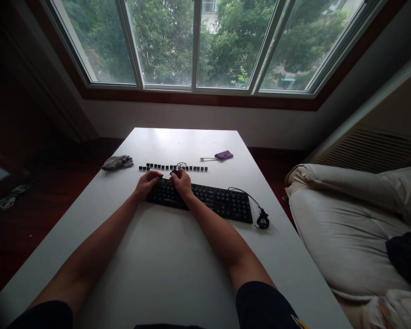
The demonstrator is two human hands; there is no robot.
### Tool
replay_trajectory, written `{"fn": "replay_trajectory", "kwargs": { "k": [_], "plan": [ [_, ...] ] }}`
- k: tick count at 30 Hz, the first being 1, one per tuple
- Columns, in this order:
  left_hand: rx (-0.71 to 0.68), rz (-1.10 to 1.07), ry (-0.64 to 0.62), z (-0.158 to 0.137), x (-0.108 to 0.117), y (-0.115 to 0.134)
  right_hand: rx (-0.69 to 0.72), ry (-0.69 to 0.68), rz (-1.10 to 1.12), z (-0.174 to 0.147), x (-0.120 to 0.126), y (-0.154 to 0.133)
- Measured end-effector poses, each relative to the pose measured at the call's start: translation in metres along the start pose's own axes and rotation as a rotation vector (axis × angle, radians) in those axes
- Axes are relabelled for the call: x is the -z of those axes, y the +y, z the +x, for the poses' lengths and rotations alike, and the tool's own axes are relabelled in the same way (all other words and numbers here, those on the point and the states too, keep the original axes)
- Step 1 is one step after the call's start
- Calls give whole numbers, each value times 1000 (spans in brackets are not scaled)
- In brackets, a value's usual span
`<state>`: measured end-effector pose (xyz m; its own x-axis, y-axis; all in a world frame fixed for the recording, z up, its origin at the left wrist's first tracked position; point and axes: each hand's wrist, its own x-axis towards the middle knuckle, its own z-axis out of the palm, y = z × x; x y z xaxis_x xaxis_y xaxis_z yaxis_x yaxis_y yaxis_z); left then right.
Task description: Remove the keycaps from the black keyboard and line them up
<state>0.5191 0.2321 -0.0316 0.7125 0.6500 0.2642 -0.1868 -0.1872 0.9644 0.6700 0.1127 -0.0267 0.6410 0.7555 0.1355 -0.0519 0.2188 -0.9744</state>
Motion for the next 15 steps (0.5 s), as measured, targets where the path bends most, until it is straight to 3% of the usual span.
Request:
{"fn": "replay_trajectory", "kwargs": {
  "k": [8,15],
  "plan": [
    [-23,232,305,8,15,-17,4,-16,-16,1,1,2],
    [-50,719,454,10,37,-12,1,-12,-24,2,1,4]
  ]
}}
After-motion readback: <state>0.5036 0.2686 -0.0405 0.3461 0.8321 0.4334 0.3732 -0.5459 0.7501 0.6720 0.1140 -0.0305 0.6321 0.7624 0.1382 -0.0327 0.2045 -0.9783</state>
